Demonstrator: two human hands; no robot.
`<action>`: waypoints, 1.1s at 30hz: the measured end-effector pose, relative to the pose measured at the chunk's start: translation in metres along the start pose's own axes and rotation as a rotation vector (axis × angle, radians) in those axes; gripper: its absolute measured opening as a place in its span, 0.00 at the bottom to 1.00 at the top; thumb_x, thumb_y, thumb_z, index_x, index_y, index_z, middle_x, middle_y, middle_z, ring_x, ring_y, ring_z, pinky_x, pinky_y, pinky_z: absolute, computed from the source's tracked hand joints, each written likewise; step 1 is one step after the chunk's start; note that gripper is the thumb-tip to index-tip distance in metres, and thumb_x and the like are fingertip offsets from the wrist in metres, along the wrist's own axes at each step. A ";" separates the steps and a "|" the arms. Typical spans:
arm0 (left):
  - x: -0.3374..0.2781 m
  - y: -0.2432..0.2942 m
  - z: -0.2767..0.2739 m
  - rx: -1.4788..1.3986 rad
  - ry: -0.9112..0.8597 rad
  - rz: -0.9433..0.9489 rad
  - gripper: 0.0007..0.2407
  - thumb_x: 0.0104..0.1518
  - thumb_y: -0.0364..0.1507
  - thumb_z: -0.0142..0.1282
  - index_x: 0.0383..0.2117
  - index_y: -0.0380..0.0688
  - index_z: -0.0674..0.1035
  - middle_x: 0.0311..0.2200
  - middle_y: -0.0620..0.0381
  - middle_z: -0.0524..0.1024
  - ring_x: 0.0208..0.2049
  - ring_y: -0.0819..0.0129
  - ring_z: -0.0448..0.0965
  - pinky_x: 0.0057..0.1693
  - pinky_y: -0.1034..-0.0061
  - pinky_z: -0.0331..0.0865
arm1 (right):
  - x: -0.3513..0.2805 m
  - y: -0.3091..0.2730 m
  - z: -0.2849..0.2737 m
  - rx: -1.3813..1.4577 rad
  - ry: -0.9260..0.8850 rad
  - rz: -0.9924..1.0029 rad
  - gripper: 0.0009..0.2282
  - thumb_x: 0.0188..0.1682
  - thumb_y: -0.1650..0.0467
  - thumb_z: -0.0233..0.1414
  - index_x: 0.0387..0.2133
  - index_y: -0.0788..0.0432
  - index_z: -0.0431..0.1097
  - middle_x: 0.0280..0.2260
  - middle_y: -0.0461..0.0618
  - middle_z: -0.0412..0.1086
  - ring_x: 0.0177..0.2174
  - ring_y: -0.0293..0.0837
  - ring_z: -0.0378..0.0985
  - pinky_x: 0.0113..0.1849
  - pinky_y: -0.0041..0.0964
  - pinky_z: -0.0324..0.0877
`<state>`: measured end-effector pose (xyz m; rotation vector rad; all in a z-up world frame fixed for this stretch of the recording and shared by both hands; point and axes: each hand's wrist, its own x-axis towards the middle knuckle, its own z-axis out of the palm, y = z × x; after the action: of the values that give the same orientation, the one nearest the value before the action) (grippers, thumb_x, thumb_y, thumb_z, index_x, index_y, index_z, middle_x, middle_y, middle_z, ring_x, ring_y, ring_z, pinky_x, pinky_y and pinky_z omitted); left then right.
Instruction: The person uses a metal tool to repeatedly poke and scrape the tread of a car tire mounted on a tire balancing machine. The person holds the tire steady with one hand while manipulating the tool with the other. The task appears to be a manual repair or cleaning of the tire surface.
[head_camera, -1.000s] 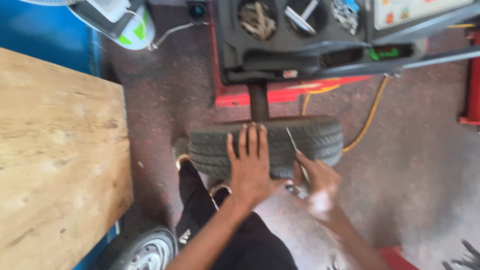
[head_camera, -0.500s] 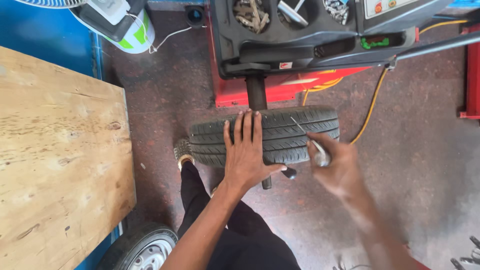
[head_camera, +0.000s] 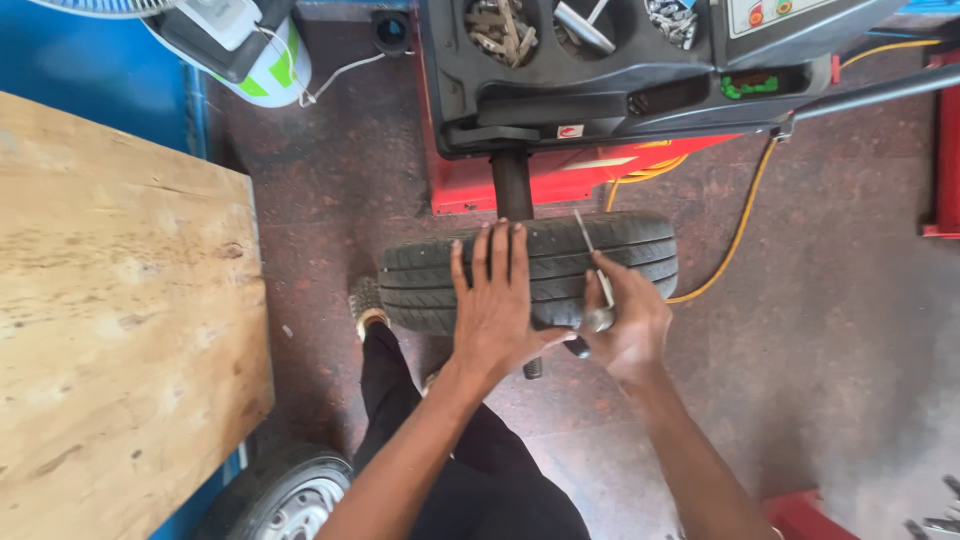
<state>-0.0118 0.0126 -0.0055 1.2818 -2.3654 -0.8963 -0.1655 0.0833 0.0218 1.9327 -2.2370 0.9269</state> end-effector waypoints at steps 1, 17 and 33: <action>0.000 -0.001 0.000 -0.003 -0.002 0.024 0.59 0.28 0.51 0.75 0.66 0.29 0.52 0.68 0.37 0.51 0.71 0.44 0.45 0.71 0.41 0.33 | -0.002 -0.002 -0.001 0.031 -0.010 0.039 0.10 0.51 0.77 0.59 0.45 0.63 0.74 0.28 0.57 0.72 0.27 0.53 0.76 0.33 0.45 0.70; -0.002 -0.005 -0.006 -0.088 -0.042 -0.040 0.61 0.26 0.53 0.75 0.66 0.27 0.50 0.67 0.35 0.51 0.70 0.42 0.43 0.70 0.38 0.31 | 0.141 -0.037 -0.059 -0.216 -1.126 0.606 0.11 0.51 0.71 0.52 0.46 0.53 0.76 0.31 0.58 0.79 0.24 0.49 0.84 0.29 0.45 0.78; -0.004 -0.029 -0.014 -0.030 -0.090 -0.008 0.60 0.26 0.53 0.75 0.64 0.25 0.50 0.65 0.33 0.51 0.69 0.39 0.44 0.70 0.40 0.33 | 0.002 -0.043 -0.010 -0.016 -0.236 -0.032 0.15 0.46 0.77 0.61 0.47 0.65 0.73 0.23 0.56 0.69 0.24 0.54 0.73 0.29 0.48 0.67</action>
<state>0.0169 -0.0011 -0.0137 1.2656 -2.4068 -1.0075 -0.1303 0.0846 0.0486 2.1663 -2.3149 0.7077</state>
